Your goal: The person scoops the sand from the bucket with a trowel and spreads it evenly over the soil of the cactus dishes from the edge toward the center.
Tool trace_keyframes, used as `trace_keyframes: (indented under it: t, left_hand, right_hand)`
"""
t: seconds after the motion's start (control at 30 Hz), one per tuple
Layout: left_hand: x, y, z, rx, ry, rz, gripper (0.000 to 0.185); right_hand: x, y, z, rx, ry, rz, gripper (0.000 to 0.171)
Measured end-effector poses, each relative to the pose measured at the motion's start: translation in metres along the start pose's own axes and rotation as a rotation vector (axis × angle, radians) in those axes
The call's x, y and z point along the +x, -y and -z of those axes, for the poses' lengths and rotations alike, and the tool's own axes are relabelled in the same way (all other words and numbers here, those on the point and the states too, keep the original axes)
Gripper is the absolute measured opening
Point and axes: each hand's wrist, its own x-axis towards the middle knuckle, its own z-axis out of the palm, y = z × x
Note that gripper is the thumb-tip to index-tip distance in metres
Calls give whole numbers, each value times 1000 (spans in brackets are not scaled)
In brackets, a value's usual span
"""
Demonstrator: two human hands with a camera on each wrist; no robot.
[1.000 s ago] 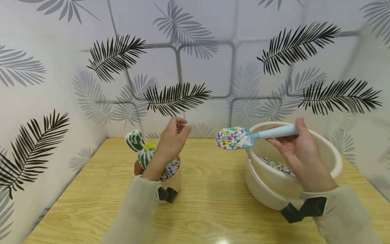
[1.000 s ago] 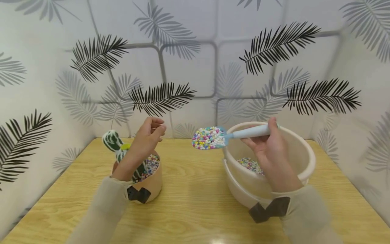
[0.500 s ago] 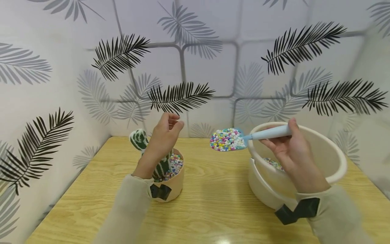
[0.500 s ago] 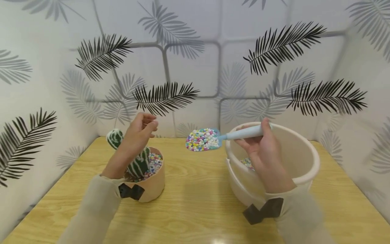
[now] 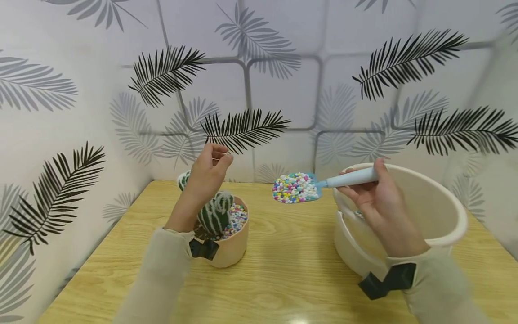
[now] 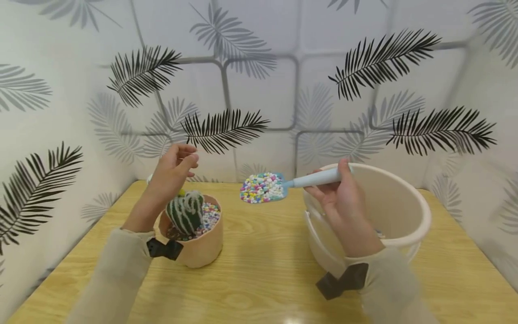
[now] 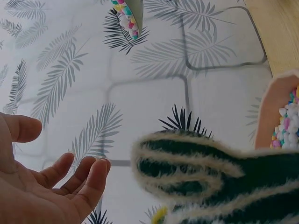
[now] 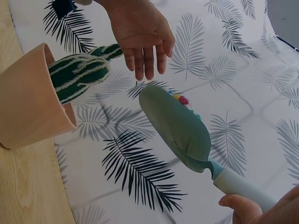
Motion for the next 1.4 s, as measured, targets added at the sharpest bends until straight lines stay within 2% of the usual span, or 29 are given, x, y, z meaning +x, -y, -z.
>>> trace_keyframes:
  t: [0.17, 0.4, 0.57, 0.93, 1.17, 1.4]
  left_hand:
    - [-2, 3, 13, 7, -17, 13, 40]
    - [-5, 5, 26, -45, -48, -11, 40]
    - [-8, 6, 35, -46, -70, -20, 40]
    - [-16, 10, 50, -79, -137, -14, 39]
    - [-19, 16, 56, -79, -151, -15, 39]
    - [-21, 24, 62, -69, -176, 12, 39]
  right_hand:
    - [3, -7, -3, -9, -47, -33, 36]
    - [6, -16, -7, -16, -36, -45, 45]
    - [6, -22, -13, -55, -32, -38, 40]
    - [6, -34, -22, -27, -47, -46, 30]
    - [5, -43, -27, -43, -38, -59, 32]
    - [5, -50, -30, -60, -35, -67, 31]
